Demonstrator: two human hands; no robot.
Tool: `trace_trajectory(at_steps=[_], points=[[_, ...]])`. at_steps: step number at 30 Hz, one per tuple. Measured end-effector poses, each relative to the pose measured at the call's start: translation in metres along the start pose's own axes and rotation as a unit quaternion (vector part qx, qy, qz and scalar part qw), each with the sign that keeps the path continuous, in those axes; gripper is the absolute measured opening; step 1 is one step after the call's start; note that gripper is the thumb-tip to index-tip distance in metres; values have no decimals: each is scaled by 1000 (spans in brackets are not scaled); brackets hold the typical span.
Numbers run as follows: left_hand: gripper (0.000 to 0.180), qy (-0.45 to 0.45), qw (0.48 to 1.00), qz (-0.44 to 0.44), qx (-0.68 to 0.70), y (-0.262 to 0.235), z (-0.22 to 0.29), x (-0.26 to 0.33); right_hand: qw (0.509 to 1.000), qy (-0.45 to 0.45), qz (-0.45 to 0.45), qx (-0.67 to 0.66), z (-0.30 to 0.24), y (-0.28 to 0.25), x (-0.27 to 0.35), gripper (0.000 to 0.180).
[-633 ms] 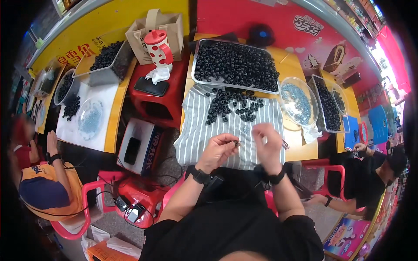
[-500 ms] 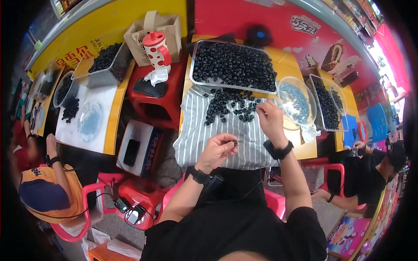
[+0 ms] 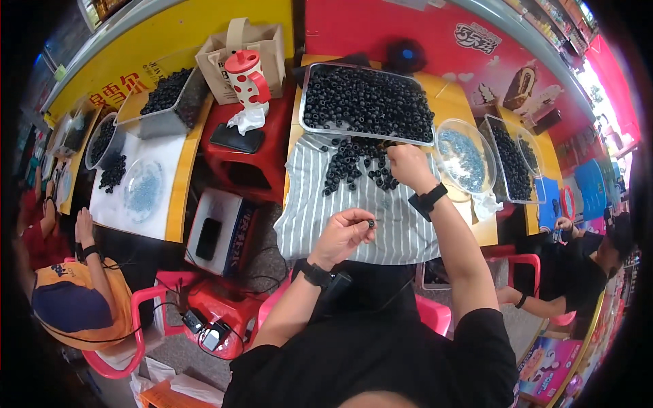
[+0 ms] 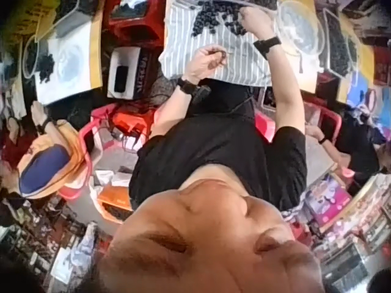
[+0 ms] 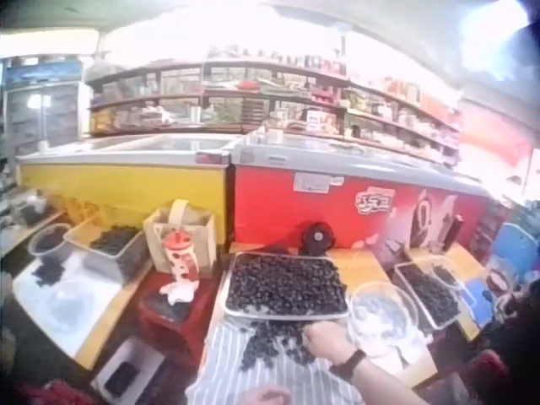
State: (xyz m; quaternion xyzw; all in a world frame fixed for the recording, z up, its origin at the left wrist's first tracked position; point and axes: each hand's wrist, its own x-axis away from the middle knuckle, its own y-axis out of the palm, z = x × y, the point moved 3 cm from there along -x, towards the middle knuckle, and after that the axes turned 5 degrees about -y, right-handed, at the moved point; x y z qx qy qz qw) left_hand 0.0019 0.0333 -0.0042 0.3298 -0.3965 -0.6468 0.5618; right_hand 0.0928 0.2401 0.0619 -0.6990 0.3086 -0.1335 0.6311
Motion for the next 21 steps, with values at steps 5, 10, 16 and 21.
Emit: trace_trajectory(at_steps=[5,10,16,21], points=[[18,10,1000,7,7,-4,0,2,971,16,61,-231,-15,-40,24,9],[19,2,1000,13,-4,-3,-1,0,958,-18,-14,-285,-53,-43,99,9],[20,9,1000,17,-4,-1,0,2,957,37,29,-288,-62,-13,136,7],[20,11,999,33,-16,-1,-1,1,826,76,91,-551,-98,-30,133,5]])
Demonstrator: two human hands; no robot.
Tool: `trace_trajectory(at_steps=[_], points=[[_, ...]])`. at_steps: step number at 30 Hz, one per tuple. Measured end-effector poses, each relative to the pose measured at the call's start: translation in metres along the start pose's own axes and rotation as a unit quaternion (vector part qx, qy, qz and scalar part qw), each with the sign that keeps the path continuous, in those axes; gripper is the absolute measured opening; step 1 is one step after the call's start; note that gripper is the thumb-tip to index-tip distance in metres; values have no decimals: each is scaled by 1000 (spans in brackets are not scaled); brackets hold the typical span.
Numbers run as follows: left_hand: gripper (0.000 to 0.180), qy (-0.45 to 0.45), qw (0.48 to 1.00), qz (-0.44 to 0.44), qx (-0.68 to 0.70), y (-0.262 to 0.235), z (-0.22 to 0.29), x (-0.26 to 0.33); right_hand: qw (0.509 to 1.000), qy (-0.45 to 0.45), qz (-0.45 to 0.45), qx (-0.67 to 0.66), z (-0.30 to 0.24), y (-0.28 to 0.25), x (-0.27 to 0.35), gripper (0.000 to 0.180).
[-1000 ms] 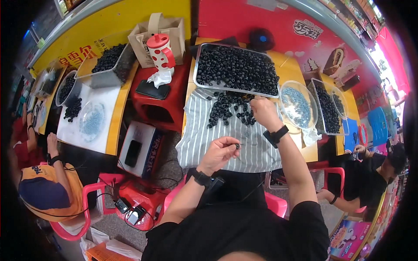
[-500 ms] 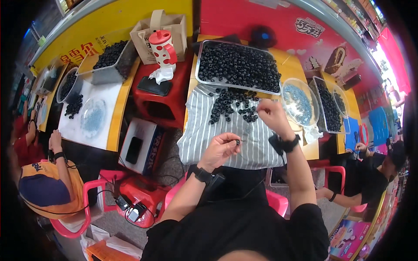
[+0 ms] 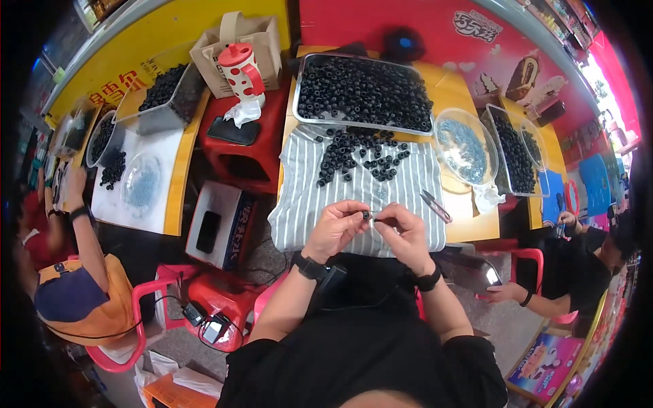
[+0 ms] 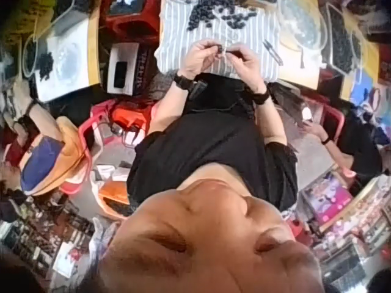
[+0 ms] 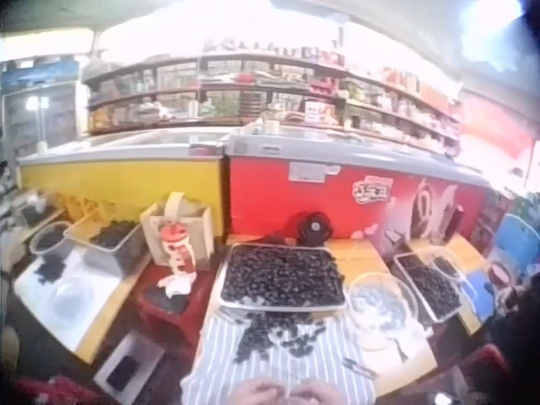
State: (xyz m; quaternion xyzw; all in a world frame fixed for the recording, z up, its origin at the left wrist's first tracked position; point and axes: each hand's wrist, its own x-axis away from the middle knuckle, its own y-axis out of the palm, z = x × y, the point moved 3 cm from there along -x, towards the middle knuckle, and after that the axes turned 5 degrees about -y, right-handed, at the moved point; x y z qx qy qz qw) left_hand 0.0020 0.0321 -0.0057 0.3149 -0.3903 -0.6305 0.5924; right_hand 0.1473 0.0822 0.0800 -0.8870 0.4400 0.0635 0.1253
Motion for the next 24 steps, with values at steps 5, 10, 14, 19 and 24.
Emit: trace_trajectory(at_steps=[5,10,14,19,24], points=[[20,0,1000,1,9,3,0,1,999,11,20,-46,13,7,2,10],[19,2,1000,-3,4,3,-1,-1,999,-12,46,-23,11,8,3,8],[17,-2,1000,2,1,3,0,-1,998,-24,57,12,14,9,4,8],[17,-3,1000,4,2,1,-2,-1,995,-53,59,54,12,10,3,10],[17,-5,1000,14,4,0,-1,0,991,-72,46,100,4,10,-2,11]])
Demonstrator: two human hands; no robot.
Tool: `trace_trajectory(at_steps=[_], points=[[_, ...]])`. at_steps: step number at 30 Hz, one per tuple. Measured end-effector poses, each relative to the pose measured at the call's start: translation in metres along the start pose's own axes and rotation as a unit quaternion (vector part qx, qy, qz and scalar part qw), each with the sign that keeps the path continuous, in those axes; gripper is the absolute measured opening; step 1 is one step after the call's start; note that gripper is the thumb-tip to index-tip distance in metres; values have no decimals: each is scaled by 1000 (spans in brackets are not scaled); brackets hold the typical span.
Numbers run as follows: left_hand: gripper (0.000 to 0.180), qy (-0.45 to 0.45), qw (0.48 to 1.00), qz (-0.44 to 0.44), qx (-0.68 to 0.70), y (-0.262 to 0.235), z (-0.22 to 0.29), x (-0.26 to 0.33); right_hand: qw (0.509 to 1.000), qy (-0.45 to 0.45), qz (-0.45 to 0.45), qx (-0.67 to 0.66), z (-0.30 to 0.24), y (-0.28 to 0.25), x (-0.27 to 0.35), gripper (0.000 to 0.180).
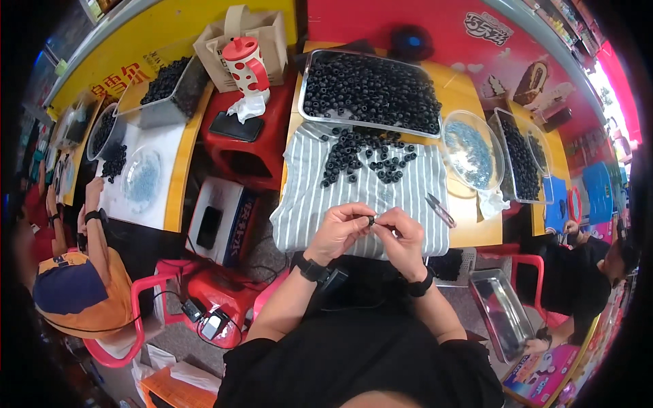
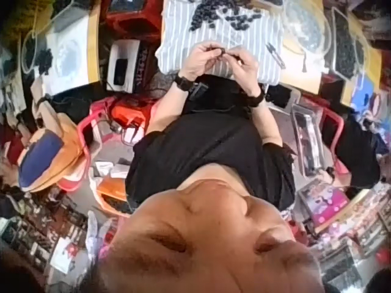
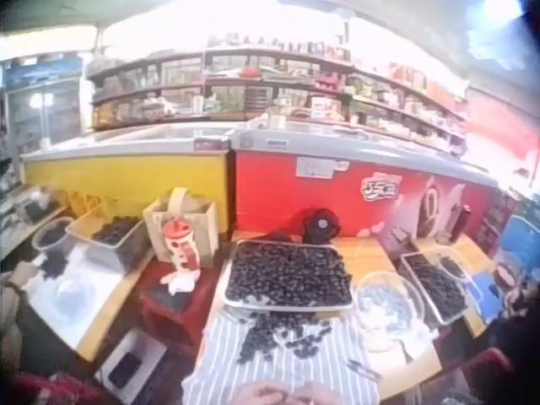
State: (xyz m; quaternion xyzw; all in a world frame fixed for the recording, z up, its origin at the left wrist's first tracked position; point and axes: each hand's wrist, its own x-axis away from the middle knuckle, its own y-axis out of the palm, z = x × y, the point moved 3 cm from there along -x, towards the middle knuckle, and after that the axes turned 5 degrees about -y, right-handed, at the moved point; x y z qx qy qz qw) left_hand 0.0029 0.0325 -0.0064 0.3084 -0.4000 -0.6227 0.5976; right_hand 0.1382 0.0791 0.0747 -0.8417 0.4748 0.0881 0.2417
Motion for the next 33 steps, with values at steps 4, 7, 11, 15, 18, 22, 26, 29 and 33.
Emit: trace_trajectory(at_steps=[4,7,11,15,18,22,26,29,33], points=[[17,9,1000,8,-2,7,2,1,1000,-20,5,-2,-1,1,0,12],[18,8,1000,3,3,8,3,0,999,-14,15,-31,5,2,2,12],[18,3,1000,4,11,5,2,0,999,-2,11,-40,8,2,3,12],[18,5,1000,-17,1,4,2,-1,1000,-2,0,-31,4,2,0,13],[18,26,999,-20,-14,7,3,-1,996,45,-24,-74,11,2,2,14],[28,11,999,-23,-21,6,2,0,985,96,-44,-135,15,0,2,17],[41,-22,999,-30,-24,7,2,3,988,32,-132,-77,9,-4,-6,23],[44,-36,998,-54,-15,6,3,2,986,-53,-153,-39,5,-5,-8,25],[44,-48,996,-56,-42,10,3,3,982,-110,-152,-21,8,-4,-6,23]])
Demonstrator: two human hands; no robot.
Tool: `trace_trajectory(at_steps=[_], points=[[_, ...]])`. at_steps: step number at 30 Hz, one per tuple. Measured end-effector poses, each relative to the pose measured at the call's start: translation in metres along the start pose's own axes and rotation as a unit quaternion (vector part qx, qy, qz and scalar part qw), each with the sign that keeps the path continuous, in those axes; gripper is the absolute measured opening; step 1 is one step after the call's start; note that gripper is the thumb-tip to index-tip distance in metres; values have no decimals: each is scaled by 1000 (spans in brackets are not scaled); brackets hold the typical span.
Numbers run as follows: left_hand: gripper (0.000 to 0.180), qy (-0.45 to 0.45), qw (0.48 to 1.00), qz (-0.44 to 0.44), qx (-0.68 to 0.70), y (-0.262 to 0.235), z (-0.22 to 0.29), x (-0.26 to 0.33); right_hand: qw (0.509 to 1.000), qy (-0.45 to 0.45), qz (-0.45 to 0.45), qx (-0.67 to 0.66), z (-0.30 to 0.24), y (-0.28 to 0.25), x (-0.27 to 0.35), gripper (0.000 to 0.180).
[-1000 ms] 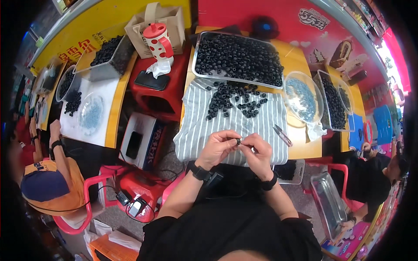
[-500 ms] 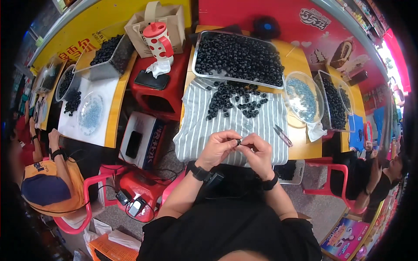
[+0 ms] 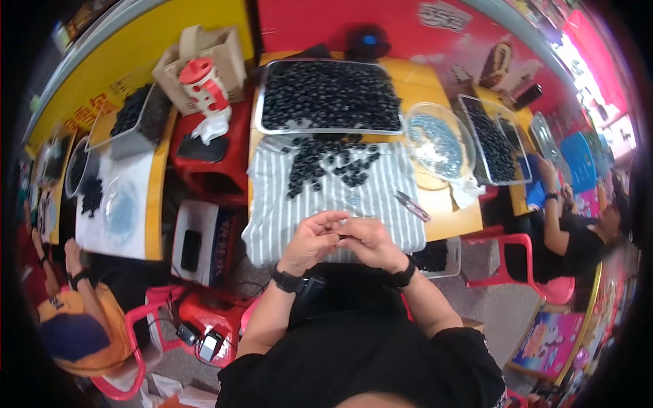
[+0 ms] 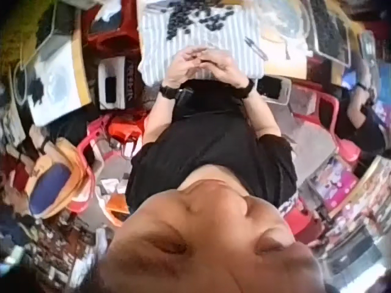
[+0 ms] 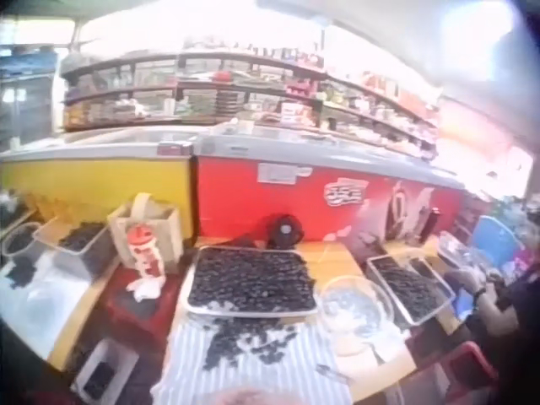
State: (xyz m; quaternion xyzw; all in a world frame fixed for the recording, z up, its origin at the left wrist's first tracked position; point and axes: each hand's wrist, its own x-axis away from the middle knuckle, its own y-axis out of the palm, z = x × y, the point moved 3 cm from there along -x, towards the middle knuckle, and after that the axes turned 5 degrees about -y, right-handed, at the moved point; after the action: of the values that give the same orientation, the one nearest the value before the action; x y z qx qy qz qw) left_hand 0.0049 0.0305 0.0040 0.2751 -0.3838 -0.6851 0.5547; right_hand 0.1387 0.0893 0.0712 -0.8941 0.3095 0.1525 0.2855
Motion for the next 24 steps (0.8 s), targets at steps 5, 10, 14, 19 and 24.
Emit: trace_trajectory(at_steps=[5,10,14,19,24], points=[[39,-17,1000,-5,4,-2,0,-1,998,62,1,-14,-8,-11,2,19],[34,-12,999,24,-32,4,3,-4,969,157,160,108,9,-94,33,19],[31,-8,999,-4,-32,2,0,-2,873,129,378,281,14,-231,53,19],[27,-14,999,1,-30,1,0,1,771,173,316,525,33,-294,61,36],[27,-7,1000,4,-23,0,-1,0,955,175,177,159,56,-157,26,18]])
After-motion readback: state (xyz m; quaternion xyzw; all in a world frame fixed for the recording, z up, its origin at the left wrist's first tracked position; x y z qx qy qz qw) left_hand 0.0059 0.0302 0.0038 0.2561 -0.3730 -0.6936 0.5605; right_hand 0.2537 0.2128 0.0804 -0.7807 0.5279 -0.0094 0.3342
